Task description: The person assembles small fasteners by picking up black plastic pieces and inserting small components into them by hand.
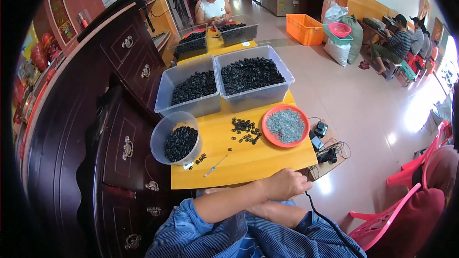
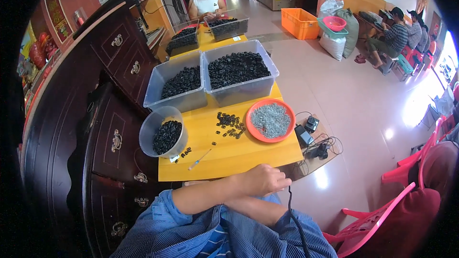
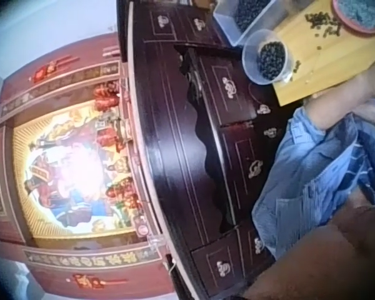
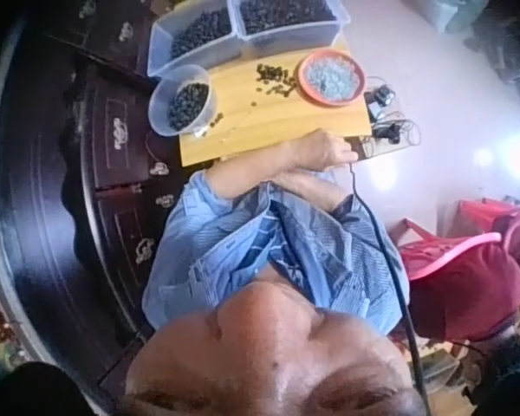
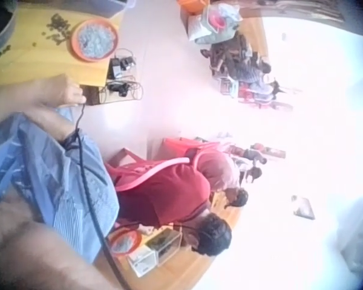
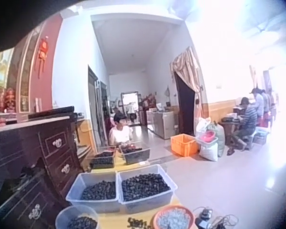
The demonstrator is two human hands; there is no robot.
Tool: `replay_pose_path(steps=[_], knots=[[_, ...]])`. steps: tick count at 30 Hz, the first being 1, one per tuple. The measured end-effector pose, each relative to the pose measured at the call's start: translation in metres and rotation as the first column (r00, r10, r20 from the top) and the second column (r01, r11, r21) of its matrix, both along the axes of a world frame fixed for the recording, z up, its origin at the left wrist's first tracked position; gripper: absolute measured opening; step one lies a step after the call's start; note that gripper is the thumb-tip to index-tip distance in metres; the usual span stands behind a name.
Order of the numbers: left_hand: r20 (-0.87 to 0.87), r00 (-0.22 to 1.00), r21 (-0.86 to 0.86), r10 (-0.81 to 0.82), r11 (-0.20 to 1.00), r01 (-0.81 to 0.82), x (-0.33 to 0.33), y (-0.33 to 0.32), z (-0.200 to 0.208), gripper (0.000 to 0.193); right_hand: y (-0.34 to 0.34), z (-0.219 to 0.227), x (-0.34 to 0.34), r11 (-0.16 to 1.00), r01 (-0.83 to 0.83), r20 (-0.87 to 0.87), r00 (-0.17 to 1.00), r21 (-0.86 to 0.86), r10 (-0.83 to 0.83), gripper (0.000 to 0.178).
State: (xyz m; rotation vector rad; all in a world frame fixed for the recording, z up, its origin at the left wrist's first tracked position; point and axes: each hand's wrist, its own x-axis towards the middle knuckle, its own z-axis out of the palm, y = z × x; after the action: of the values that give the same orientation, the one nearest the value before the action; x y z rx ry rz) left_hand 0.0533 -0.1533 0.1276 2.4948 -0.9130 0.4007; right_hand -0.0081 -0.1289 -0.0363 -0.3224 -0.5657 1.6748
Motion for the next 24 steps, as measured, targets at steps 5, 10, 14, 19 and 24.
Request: replay_pose_path(steps=[5, 10, 14, 19, 24], knots=[[-0.033, 0.999, 0.014, 0.004, 1.000, -0.004, 0.000, 0.002, -0.003, 0.013, -0.003, -0.010, -0.015, 0.988, -0.094, -0.221, 0.973, -0.126, 0.064, 0.040], [0.053, 0.979, -0.110, 0.199, 0.975, -0.192, 0.021, 0.044, 0.005, 0.017, 0.002, 0.009, -0.022, 0.964, -0.164, -0.394, 0.916, -0.211, 0.070, 0.039], [0.005, 0.854, -0.292, 0.520, 0.818, -0.496, 0.053, 0.119, 0.025, 0.016, 0.014, 0.105, -0.026, 0.978, -0.023, -0.104, 0.995, -0.208, 0.002, 0.045], [-0.160, 0.637, -0.679, 0.754, 0.384, -0.625, 0.085, 0.244, 0.048, 0.015, 0.017, 0.144, -0.042, 0.986, 0.139, 0.128, 0.980, 0.096, -0.150, 0.031], [-0.408, 0.648, -0.863, 0.643, -0.041, -0.503, 0.069, 0.325, 0.093, 0.027, 0.006, 0.174, -0.042, 0.595, 0.436, 0.440, 0.408, 0.676, -0.800, 0.034]])
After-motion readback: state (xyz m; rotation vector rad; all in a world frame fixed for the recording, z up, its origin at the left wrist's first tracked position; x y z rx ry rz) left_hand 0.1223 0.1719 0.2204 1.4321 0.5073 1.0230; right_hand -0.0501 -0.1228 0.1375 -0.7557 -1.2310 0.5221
